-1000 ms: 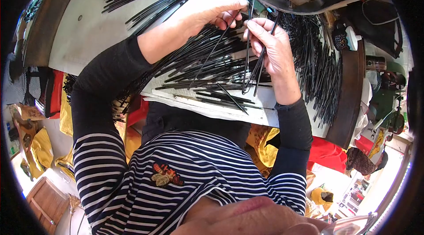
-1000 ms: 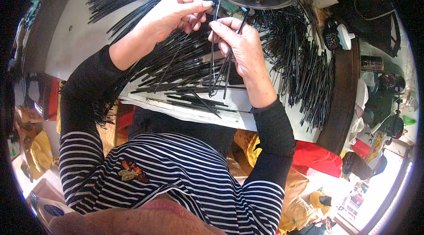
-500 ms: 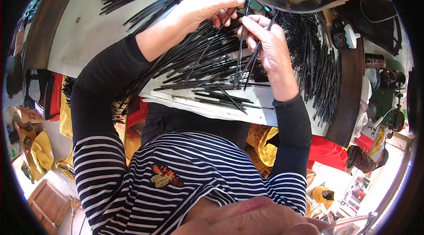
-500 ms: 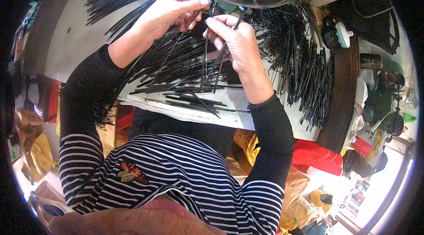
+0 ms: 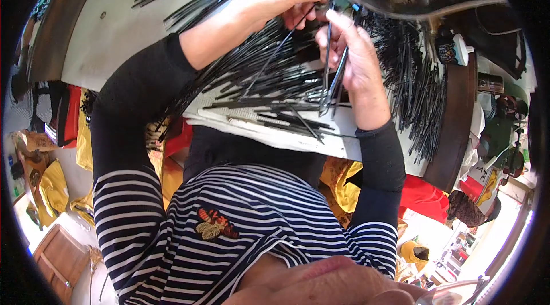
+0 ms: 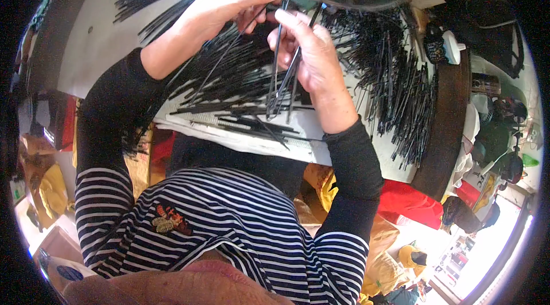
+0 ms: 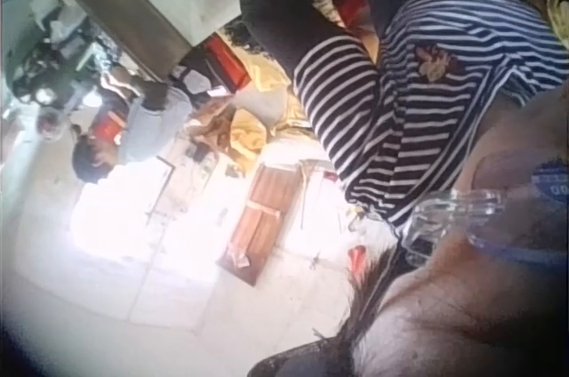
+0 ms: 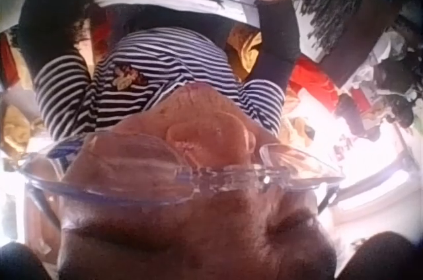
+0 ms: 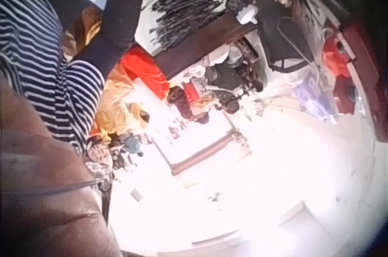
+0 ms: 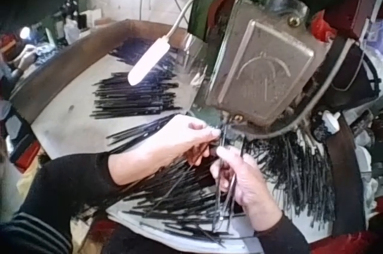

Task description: The person assembles umbrella ribs by joining metal stays together, fastening their joints using a machine, and placing the assembled ribs into a pile.

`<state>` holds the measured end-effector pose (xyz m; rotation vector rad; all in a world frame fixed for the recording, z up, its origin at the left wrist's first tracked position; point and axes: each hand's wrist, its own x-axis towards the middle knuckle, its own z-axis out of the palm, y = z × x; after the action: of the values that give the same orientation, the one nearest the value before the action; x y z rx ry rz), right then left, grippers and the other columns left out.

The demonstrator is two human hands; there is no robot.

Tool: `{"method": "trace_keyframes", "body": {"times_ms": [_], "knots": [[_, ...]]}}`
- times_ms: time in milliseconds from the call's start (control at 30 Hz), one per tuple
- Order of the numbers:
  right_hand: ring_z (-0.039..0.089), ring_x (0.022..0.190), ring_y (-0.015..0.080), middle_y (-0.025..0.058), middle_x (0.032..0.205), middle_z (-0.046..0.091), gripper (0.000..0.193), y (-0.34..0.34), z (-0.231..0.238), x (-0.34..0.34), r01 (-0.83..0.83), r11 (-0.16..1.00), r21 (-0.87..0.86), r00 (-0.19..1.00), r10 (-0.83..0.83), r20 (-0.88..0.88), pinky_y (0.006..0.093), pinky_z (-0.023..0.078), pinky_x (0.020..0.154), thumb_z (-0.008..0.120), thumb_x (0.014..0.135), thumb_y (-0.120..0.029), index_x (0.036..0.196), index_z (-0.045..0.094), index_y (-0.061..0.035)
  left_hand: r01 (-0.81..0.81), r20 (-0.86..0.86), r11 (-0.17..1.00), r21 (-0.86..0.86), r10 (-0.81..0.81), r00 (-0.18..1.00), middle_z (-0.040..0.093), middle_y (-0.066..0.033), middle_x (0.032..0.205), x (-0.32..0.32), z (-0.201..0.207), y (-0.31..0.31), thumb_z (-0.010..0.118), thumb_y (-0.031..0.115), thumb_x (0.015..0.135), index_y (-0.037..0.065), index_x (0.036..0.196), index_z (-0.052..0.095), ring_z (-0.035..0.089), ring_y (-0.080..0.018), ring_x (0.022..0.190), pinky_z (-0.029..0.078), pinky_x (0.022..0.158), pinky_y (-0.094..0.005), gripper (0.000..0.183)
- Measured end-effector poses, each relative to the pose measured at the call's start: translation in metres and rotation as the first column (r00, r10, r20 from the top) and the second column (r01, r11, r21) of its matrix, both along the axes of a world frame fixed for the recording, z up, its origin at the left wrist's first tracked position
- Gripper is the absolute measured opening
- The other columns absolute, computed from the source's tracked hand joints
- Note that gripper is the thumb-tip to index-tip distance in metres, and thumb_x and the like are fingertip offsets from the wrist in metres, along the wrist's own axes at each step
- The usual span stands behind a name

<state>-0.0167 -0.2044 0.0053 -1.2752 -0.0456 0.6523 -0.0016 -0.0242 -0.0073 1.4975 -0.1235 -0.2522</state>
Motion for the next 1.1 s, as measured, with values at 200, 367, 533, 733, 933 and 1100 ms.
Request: {"method": "trace_keyframes", "body": {"times_ms": [200, 367, 533, 733, 933, 1100], "knots": [[0.043, 0.043, 0.0075, 0.0011, 0.06, 0.049, 0.024, -0.007, -0.001, -0.002, -0.063, 0.995, 0.074, 0.997, 0.066, -0.033, 0.0184, 0.032, 0.039, 0.057, 0.087, -0.027, 0.082, 0.054, -0.0038, 0.036, -0.009, 0.987, 0.156, -0.035, 0.999, 0.056, -0.0025, 0.053, -0.007, 0.023, -0.002, 0.057, 0.025, 0.086, -0.001, 0.08, 0.065, 0.048, -0.0071, 0.04, 0.036, 0.039, -0.0209, 0.028], [0.043, 0.045, 0.0064, 0.0013, 0.059, 0.051, 0.022, -0.046, 0.015, -0.007, -0.051, 0.977, -0.209, 0.995, 0.067, 0.072, 0.0177, 0.033, 0.039, 0.053, 0.09, -0.025, 0.092, 0.055, -0.0026, 0.209, 0.059, 0.891, 0.404, -0.253, 0.966, 0.054, -0.0017, 0.051, -0.003, 0.025, 0.008, 0.055, 0.026, 0.087, -0.001, 0.079, 0.066, 0.045, -0.0068, 0.039, 0.034, 0.038, -0.0225, 0.03], [0.046, 0.048, 0.0065, -0.0004, 0.062, 0.053, 0.03, -0.123, 0.038, 0.007, 0.176, 0.585, -0.791, 0.919, 0.189, 0.345, 0.0188, 0.034, 0.042, 0.052, 0.089, -0.027, 0.103, 0.059, -0.0017, 0.243, 0.046, 0.729, 0.64, -0.352, 0.935, 0.062, -0.0042, 0.062, -0.02, 0.046, 0.009, 0.053, 0.024, 0.088, 0.0, 0.083, 0.066, 0.053, -0.0088, 0.046, 0.041, 0.043, -0.0212, 0.027], [0.063, 0.078, 0.0277, 0.0126, 0.087, 0.065, 0.036, -0.195, 0.056, 0.012, 0.771, -0.135, -0.623, 0.606, 0.457, 0.651, 0.0352, 0.048, 0.067, 0.059, 0.083, -0.034, 0.107, 0.06, -0.0066, -0.022, 0.383, 0.584, 0.812, -0.503, 0.775, 0.056, -0.0077, 0.054, -0.036, 0.022, -0.013, 0.064, 0.03, 0.079, 0.002, 0.088, 0.065, 0.056, -0.0169, 0.048, 0.045, 0.05, -0.0275, 0.03], [0.062, 0.078, 0.0246, 0.0111, 0.093, 0.062, 0.027, -0.108, 0.026, -0.001, 0.514, 0.368, -0.775, 0.575, 0.523, 0.629, 0.0307, 0.048, 0.07, 0.062, 0.078, -0.019, 0.102, 0.061, -0.0069, -0.2, 0.413, 0.41, 0.89, -0.539, 0.734, 0.06, -0.0144, 0.064, -0.048, 0.007, -0.015, 0.062, 0.02, 0.077, 0.002, 0.08, 0.06, 0.061, -0.0281, 0.059, 0.049, 0.058, -0.0337, 0.018], [0.061, 0.079, 0.0268, 0.0092, 0.091, 0.061, 0.019, -0.068, 0.01, 0.003, 0.468, 0.401, -0.787, 0.459, 0.651, 0.605, 0.0352, 0.048, 0.068, 0.058, 0.08, -0.016, 0.095, 0.06, -0.0058, -0.084, 0.354, 0.476, 0.875, -0.514, 0.782, 0.059, -0.0135, 0.063, -0.042, 0.01, -0.016, 0.06, 0.017, 0.077, 0.002, 0.077, 0.061, 0.061, -0.0278, 0.059, 0.049, 0.058, -0.0332, 0.014]]}}
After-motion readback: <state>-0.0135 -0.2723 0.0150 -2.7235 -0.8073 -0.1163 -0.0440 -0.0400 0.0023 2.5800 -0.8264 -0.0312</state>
